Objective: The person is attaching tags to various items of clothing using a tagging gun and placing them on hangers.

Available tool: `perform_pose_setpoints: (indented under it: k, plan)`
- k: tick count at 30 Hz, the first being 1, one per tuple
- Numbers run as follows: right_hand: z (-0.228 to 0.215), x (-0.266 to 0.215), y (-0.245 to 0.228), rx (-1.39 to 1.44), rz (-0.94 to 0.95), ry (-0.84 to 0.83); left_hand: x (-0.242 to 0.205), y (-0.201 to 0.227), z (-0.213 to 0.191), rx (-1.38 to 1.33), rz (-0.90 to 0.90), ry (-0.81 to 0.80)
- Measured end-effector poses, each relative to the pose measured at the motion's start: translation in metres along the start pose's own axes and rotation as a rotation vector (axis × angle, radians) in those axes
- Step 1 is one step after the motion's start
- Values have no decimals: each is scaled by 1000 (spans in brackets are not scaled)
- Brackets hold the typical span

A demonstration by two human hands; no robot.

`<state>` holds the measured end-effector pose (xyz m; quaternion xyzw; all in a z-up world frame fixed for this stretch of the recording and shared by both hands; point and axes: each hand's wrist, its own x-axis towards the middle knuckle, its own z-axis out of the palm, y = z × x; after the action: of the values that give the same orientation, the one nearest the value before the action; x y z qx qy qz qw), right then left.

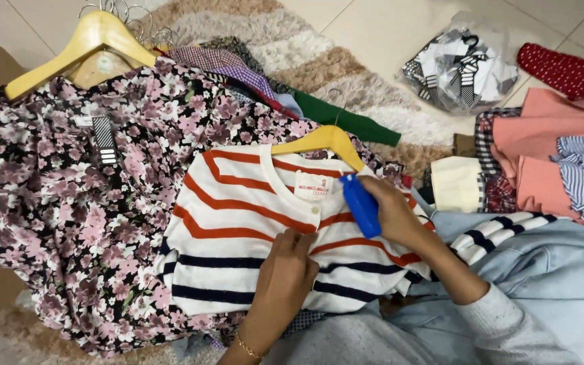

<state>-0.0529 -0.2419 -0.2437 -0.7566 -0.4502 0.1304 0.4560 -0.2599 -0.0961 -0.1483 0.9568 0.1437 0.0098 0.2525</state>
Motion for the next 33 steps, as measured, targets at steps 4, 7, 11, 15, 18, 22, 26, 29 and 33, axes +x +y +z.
perform_pose_setpoints:
  k: [4, 7, 11, 15, 18, 22, 26, 29, 33]
  plan:
    - [7, -1, 1, 7, -27, -83, -1, -5, 11, -50, -132, -96]
    - [-2, 5, -14, 36, 47, -100, 12, -12, 22, 100, -103, -21]
    - [-12, 7, -30, 134, 122, -79, 51, -19, 26, 192, -18, 199]
    - [-24, 4, -32, 217, 207, -108, 80, -41, 58, 307, 96, 140]
    - [-52, 3, -44, 290, 246, -98, 79, -47, 69, 455, 74, 80]
    - [-77, -14, -4, 477, 396, -19, 86, -32, 58, 411, 42, -25]
    - [-118, -8, 19, 541, 461, 77, 118, -13, 59, 353, 87, 66]
    - [-149, 7, 10, 530, 478, 159, 170, 21, 62, 116, 179, 31]
    - [-170, 12, 25, 500, 430, 328, 242, 73, 66, -244, 254, -134]
